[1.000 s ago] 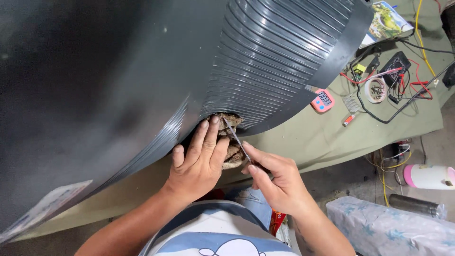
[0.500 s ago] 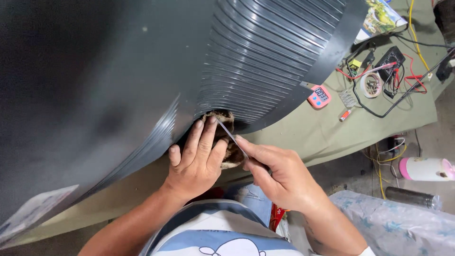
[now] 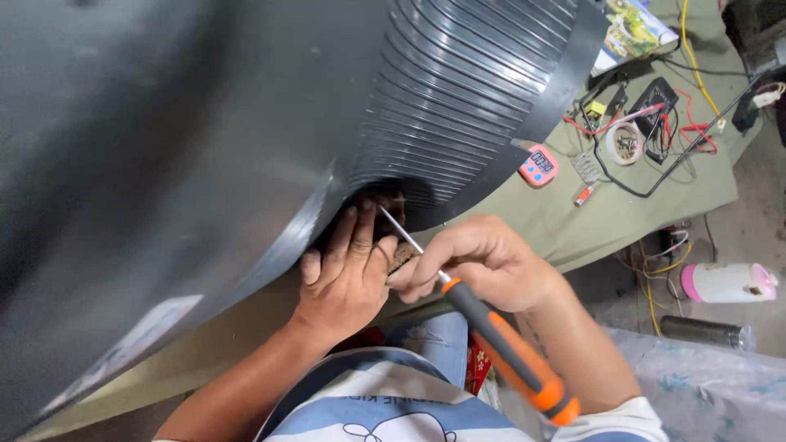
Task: The person cleans the ribbed surface of a large black appliance using a cloth and a screwdriver. They wipe the surface with the cloth and use the screwdriver to scrape debris from the grooves, occasionally repositioning the object on the workbench.
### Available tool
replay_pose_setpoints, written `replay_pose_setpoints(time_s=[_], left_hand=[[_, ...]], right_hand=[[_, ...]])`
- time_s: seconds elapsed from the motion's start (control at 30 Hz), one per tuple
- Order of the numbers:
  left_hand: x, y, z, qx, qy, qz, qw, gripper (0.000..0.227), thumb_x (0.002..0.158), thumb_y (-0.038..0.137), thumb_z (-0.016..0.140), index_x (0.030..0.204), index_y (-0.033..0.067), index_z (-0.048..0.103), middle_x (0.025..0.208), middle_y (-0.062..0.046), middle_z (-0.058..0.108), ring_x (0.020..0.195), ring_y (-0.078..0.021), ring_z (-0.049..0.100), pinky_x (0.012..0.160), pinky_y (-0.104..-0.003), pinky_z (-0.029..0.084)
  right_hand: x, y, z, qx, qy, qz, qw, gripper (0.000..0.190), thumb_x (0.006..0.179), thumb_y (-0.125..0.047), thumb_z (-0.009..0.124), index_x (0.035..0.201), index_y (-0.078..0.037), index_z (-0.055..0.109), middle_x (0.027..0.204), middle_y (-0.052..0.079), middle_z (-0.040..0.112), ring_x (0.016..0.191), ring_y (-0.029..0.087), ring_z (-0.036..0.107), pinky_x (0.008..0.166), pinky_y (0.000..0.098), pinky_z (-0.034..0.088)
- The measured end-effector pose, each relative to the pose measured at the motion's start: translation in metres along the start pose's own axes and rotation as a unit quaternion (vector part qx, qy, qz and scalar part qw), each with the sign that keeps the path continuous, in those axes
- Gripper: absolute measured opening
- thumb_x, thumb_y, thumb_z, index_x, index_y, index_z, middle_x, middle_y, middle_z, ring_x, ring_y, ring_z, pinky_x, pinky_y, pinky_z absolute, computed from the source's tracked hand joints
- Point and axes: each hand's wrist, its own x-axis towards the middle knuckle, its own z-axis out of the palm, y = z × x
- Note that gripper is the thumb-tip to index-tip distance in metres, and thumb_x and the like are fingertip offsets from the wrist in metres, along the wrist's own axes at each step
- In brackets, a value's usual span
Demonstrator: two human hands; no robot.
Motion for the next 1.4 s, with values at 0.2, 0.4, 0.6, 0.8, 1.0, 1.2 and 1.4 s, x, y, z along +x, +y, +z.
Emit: replay_pose_setpoints(time_s=[0.2, 0.4, 0.6, 0.8, 1.0, 1.2, 1.4], left_hand=[[0.001, -0.002, 0.001, -0.007, -0.001, 0.007, 1.0, 0.023, 0.103, 0.027, 0.044, 0.11, 0.0242, 0.066, 0.139, -0.006, 0.068, 0.13, -0.0195, 0.061, 0.124, -0.047, -0.003], [0.0, -0.005, 0.001, -0.011, 0.003, 0.015, 1.0, 0.031, 0.096, 0.023, 0.042, 0.114, 0.0259, 0.068, 0.144, -0.004, 0.066, 0.137, -0.0204, 0.058, 0.127, -0.047, -0.006], [-0.006, -0.006, 0.004, -0.011, 0.005, 0.015, 1.0, 0.035, 0.095, 0.023, 0.04, 0.115, 0.0258, 0.068, 0.14, -0.005, 0.068, 0.135, -0.0218, 0.06, 0.127, -0.048, -0.004], [-0.001, -0.01, 0.003, -0.017, 0.034, 0.003, 0.999, 0.027, 0.098, 0.022, 0.044, 0.107, 0.0256, 0.069, 0.128, -0.005, 0.072, 0.123, -0.0241, 0.066, 0.117, -0.045, 0.015], [0.007, -0.013, -0.008, -0.012, 0.029, 0.016, 0.999, 0.025, 0.097, 0.021, 0.049, 0.102, 0.0273, 0.073, 0.128, -0.004, 0.074, 0.123, -0.0256, 0.065, 0.103, -0.04, 0.029], [0.01, -0.012, -0.006, -0.011, 0.037, 0.022, 0.999, 0.031, 0.098, 0.021, 0.045, 0.107, 0.0255, 0.074, 0.127, -0.002, 0.075, 0.12, -0.0215, 0.067, 0.122, -0.04, 0.012], [0.004, -0.011, -0.002, -0.005, 0.028, 0.032, 0.999, 0.036, 0.096, 0.021, 0.043, 0.112, 0.0264, 0.074, 0.132, -0.003, 0.073, 0.129, -0.0213, 0.064, 0.129, -0.044, 0.001]], right_hand=[[-0.009, 0.039, -0.013, -0.222, 0.073, -0.172, 0.957, 0.019, 0.088, -0.007, 0.075, 0.104, 0.003, 0.075, 0.102, 0.022, 0.077, 0.092, 0.032, 0.078, 0.084, 0.0415, 0.063], [-0.012, 0.044, 0.005, -0.441, 0.176, -0.212, 0.854, 0.022, 0.085, -0.004, 0.076, 0.105, -0.008, 0.083, 0.113, 0.014, 0.072, 0.098, 0.028, 0.073, 0.087, 0.0409, 0.062], [0.0, 0.027, 0.01, -0.497, 0.157, -0.304, 0.797, 0.012, 0.087, -0.002, 0.073, 0.098, -0.004, 0.078, 0.103, 0.012, 0.079, 0.086, 0.029, 0.077, 0.079, 0.0396, 0.064], [0.01, 0.018, 0.018, -0.525, 0.137, -0.332, 0.772, 0.01, 0.091, 0.0, 0.069, 0.095, -0.005, 0.076, 0.105, 0.011, 0.079, 0.088, 0.029, 0.077, 0.08, 0.0389, 0.063], [0.007, 0.031, 0.017, -0.551, 0.112, -0.35, 0.749, 0.015, 0.086, 0.006, 0.068, 0.099, 0.0, 0.074, 0.112, 0.018, 0.077, 0.088, 0.032, 0.076, 0.079, 0.04, 0.063], [-0.001, 0.015, 0.026, -0.582, 0.153, -0.306, 0.738, 0.015, 0.082, 0.004, 0.069, 0.096, 0.0, 0.074, 0.106, 0.017, 0.077, 0.087, 0.03, 0.077, 0.082, 0.0368, 0.062], [-0.028, 0.016, 0.015, -0.585, 0.143, -0.227, 0.766, 0.02, 0.088, -0.005, 0.068, 0.107, -0.003, 0.073, 0.116, 0.014, 0.076, 0.102, 0.029, 0.076, 0.09, 0.0379, 0.059]])
